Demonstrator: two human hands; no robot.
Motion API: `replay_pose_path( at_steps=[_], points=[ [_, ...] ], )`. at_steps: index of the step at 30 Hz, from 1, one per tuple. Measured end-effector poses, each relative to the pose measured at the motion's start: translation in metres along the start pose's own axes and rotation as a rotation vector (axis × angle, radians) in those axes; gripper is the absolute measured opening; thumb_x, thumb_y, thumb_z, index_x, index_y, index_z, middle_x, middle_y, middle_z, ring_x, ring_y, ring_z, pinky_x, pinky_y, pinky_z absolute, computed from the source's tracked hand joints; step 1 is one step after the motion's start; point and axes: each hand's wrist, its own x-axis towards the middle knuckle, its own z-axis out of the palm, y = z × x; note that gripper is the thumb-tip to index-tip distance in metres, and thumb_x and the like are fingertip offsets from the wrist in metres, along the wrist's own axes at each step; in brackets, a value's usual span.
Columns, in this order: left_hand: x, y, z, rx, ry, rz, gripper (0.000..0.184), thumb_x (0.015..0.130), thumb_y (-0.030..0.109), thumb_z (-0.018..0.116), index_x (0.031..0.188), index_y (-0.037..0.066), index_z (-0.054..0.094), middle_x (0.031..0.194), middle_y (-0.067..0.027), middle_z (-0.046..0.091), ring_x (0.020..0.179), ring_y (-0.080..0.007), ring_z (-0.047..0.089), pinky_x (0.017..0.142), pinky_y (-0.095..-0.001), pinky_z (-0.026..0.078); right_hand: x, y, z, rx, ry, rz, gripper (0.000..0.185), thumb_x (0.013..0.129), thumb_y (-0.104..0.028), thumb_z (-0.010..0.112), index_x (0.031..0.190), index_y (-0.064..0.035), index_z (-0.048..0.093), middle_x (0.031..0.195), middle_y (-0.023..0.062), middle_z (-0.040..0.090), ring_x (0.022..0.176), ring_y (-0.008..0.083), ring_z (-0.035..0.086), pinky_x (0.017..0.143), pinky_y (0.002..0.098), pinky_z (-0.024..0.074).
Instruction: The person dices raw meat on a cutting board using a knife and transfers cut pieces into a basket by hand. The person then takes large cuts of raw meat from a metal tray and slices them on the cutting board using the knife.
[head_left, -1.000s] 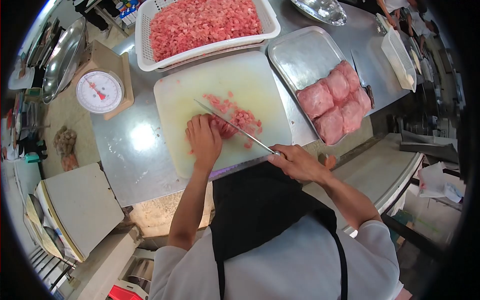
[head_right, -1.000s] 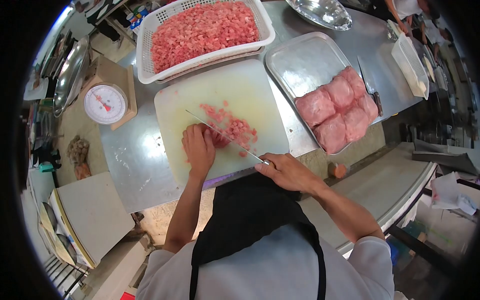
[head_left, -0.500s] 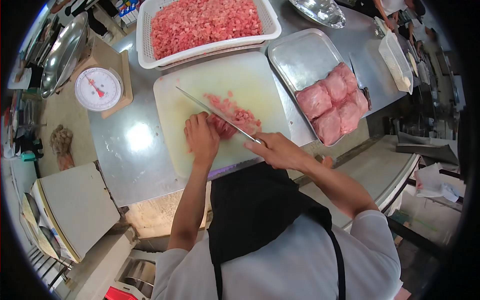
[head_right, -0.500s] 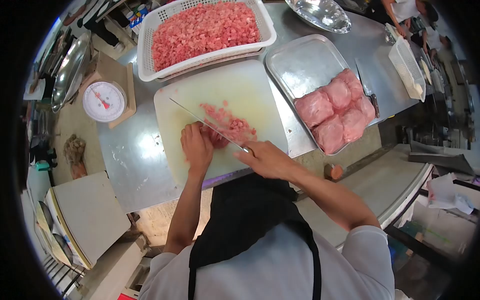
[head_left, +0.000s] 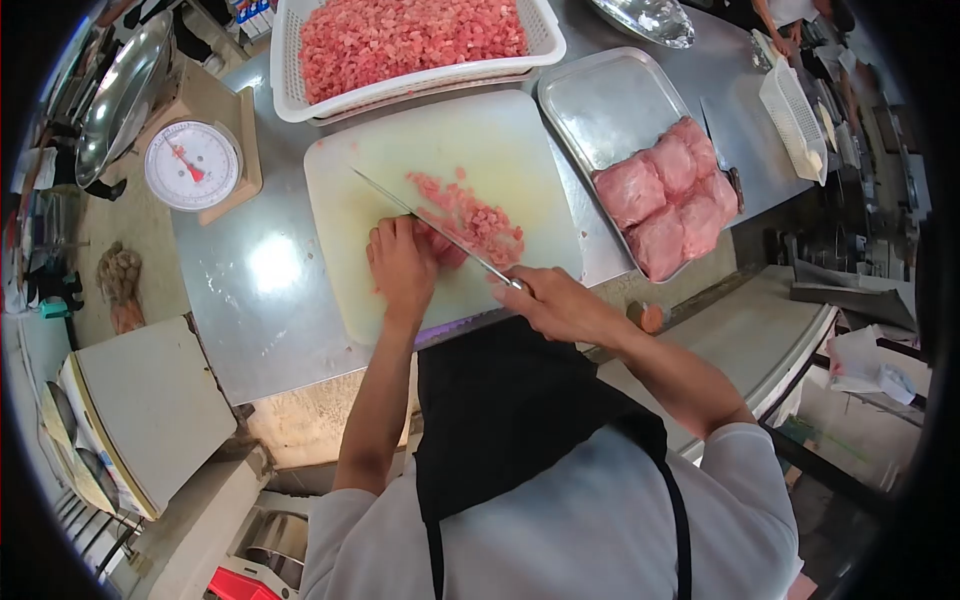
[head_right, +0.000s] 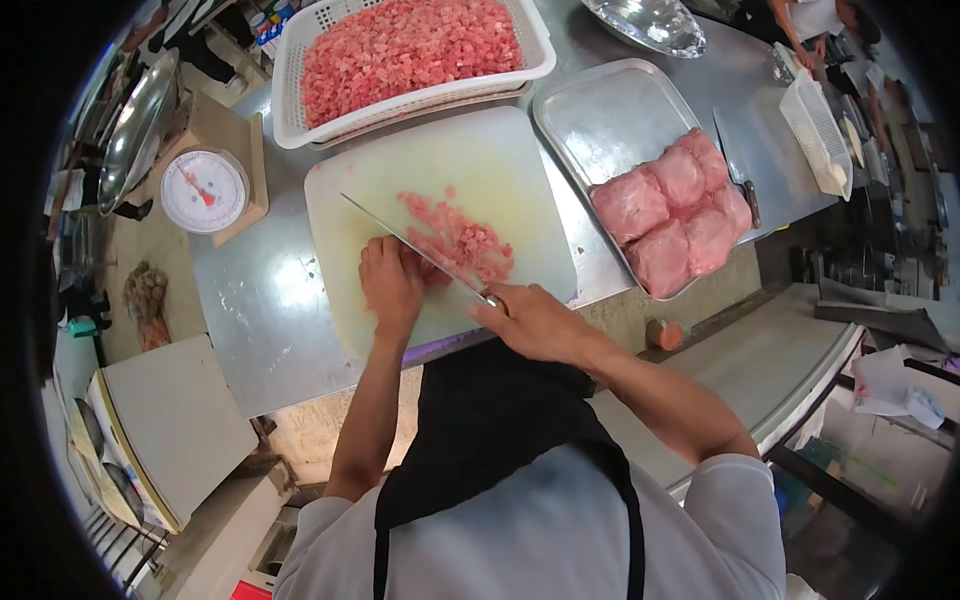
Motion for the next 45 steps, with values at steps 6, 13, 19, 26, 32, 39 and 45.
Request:
replay_pose_path(
  at_steps=[6, 13, 19, 26, 32, 39, 45],
  points=[
    [-0.002, -0.005, 0.008, 0.085, -0.007, 0.055, 0.016, 0.088, 0.010, 0.064, 0.103, 0.008, 0.062, 0.102, -0.0119, 0.057, 0.101, -0.0344, 0.057, 0.088, -0.0480, 0.045, 0.068, 0.015, 0.016, -0.026, 0.128, -0.295, 0.051, 0.106, -0.043, 0.054, 0.125, 0.0043, 0.063, 0.086, 0.0253, 0.069, 0.085, 0.0400, 0.070, 0.082, 0.0487, 0.0528],
    [-0.005, -0.009, -0.001, 0.015, 0.002, 0.011, 0.015, 0.090, 0.010, 0.064, 0.105, 0.008, 0.064, 0.101, -0.0121, 0.059, 0.098, -0.0350, 0.058, 0.087, -0.0486, 0.046, 0.004, -0.003, 0.007, 0.000, 0.052, -0.047, 0.049, 0.106, -0.041, 0.054, 0.109, 0.0068, 0.064, 0.083, 0.0259, 0.067, 0.081, 0.0411, 0.068, 0.079, 0.0497, 0.0522],
    [-0.002, -0.012, -0.004, 0.054, -0.086, 0.037, 0.022, 0.096, 0.017, 0.064, 0.114, 0.004, 0.064, 0.108, -0.0139, 0.062, 0.103, -0.0363, 0.058, 0.090, -0.0490, 0.045, 0.064, 0.019, 0.028, 0.017, 0.157, -0.288, 0.049, 0.106, -0.042, 0.056, 0.110, 0.0058, 0.063, 0.077, 0.0212, 0.064, 0.075, 0.0343, 0.066, 0.074, 0.0460, 0.0510],
    [-0.030, -0.009, -0.018, 0.080, -0.093, 0.188, 0.053, 0.096, 0.023, 0.065, 0.143, 0.000, 0.054, 0.131, -0.0166, 0.058, 0.119, -0.0350, 0.053, 0.096, -0.0482, 0.043, 0.043, 0.031, 0.015, 0.154, 0.040, -0.036, 0.055, 0.106, -0.048, 0.056, 0.118, 0.0045, 0.065, 0.063, 0.0092, 0.060, 0.050, 0.0179, 0.059, 0.050, 0.0347, 0.0488],
    [-0.015, -0.017, -0.023, -0.086, -0.056, 0.092, 0.033, 0.095, 0.020, 0.065, 0.124, 0.003, 0.063, 0.117, -0.0147, 0.062, 0.110, -0.0353, 0.056, 0.092, -0.0482, 0.044, -0.003, 0.017, 0.007, 0.175, 0.006, -0.015, 0.055, 0.106, -0.049, 0.056, 0.118, 0.0037, 0.065, 0.061, 0.0069, 0.057, 0.048, 0.0150, 0.057, 0.046, 0.0325, 0.0462],
    [-0.008, -0.008, 0.004, 0.115, 0.022, 0.018, 0.011, 0.093, 0.013, 0.062, 0.103, 0.008, 0.064, 0.096, -0.0111, 0.058, 0.096, -0.0336, 0.058, 0.083, -0.0477, 0.044, 0.025, 0.015, 0.017, 0.095, 0.033, -0.194, 0.050, 0.108, -0.045, 0.052, 0.121, 0.0025, 0.062, 0.063, 0.0084, 0.057, 0.049, 0.0174, 0.058, 0.049, 0.0351, 0.0484],
    [-0.009, -0.013, -0.003, 0.031, 0.051, 0.078, 0.011, 0.096, 0.014, 0.061, 0.105, 0.009, 0.065, 0.099, -0.0105, 0.060, 0.098, -0.0340, 0.058, 0.086, -0.0470, 0.044, 0.073, 0.004, 0.026, 0.048, 0.058, -0.249, 0.052, 0.108, -0.046, 0.052, 0.122, 0.0026, 0.064, 0.060, 0.0070, 0.055, 0.049, 0.0159, 0.058, 0.048, 0.0343, 0.0481]
  ],
)
